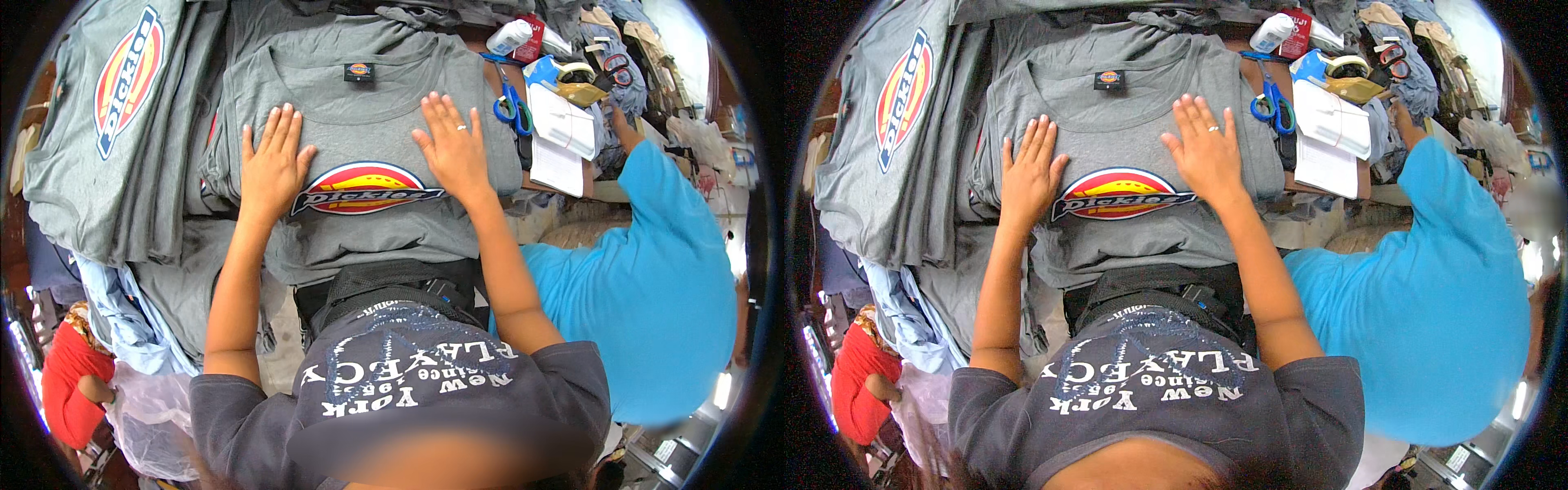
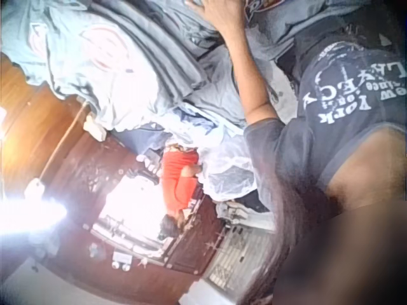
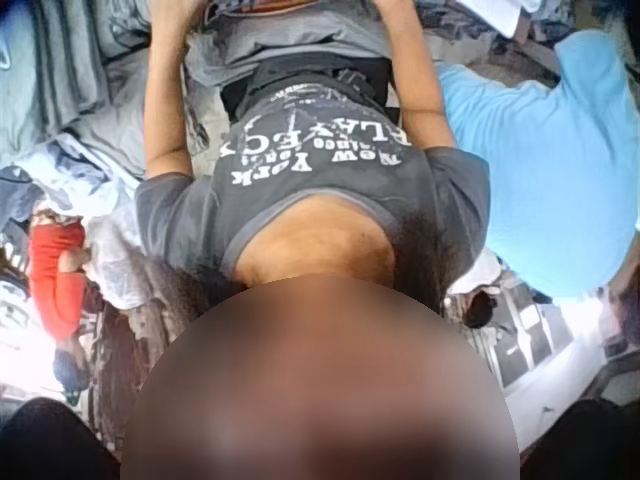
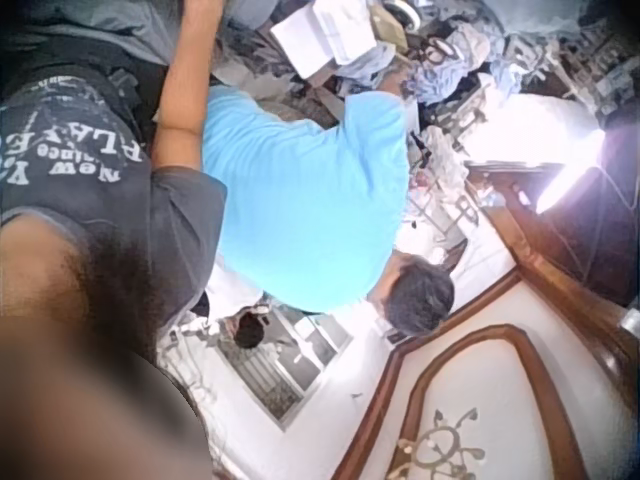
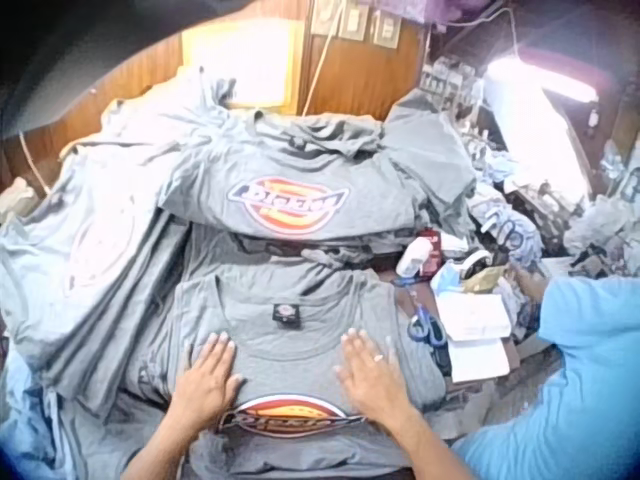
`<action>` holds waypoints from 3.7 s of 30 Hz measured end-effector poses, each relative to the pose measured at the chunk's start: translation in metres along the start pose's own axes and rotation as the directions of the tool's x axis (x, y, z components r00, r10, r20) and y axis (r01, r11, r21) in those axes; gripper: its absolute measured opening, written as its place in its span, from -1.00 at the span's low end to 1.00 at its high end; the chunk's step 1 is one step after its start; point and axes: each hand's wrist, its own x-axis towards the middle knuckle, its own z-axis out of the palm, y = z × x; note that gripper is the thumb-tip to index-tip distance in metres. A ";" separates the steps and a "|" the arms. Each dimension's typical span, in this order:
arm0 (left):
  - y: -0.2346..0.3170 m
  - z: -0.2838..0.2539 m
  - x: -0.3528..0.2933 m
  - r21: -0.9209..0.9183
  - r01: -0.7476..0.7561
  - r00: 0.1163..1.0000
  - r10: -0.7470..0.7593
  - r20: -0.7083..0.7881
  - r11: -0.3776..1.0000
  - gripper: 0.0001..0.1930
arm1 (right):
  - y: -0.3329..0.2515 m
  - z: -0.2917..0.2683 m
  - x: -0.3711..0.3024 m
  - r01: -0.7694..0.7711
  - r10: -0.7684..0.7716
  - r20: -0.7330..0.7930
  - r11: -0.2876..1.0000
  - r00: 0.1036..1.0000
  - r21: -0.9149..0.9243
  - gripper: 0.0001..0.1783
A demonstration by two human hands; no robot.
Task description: The person picks up shirts from a large pile on a table, spreads them out to check their alignment, and folds them one by one into a new stack.
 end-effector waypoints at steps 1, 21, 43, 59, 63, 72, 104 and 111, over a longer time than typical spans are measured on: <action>-0.004 0.000 0.004 0.026 0.005 1.000 -0.005 0.008 1.000 -0.51 | 0.007 0.003 0.005 -0.016 0.015 -0.017 0.999 1.000 -0.033 -0.45; -0.092 0.024 0.116 -0.091 0.137 0.967 -0.153 -0.202 0.986 -0.72 | 0.074 0.048 0.098 -0.183 0.203 -0.094 0.966 0.975 0.184 -0.54; -0.021 0.035 -0.097 -0.782 0.307 0.645 -0.723 -0.249 0.543 -0.77 | 0.106 -0.071 -0.104 -0.609 0.259 0.560 0.181 0.787 0.772 -0.75; -0.031 0.019 -0.118 -0.829 0.559 0.772 -0.382 0.507 0.030 -0.60 | 0.080 -0.013 -0.153 -0.561 0.202 0.634 -0.321 0.747 0.763 -0.49; -0.041 0.020 -0.109 -0.628 0.578 0.813 -0.296 0.502 0.521 -0.55 | 0.080 -0.013 -0.152 -0.543 0.184 0.634 -0.376 0.751 0.751 -0.56; -0.055 -0.025 -0.107 -0.681 0.678 0.731 -0.148 0.667 0.277 -0.70 | 0.105 -0.013 -0.173 -0.580 0.213 0.672 -0.366 0.709 0.728 -0.78; -0.011 -0.035 -0.162 -0.204 0.679 0.726 -0.686 0.049 0.705 -0.76 | 0.101 -0.072 -0.166 -0.737 0.455 0.582 0.361 0.674 0.572 -0.77; 0.060 -0.019 -0.074 -0.397 0.080 0.958 -0.181 -0.223 0.914 -0.69 | -0.011 -0.064 -0.068 -0.170 0.117 0.124 0.715 0.985 0.678 -0.68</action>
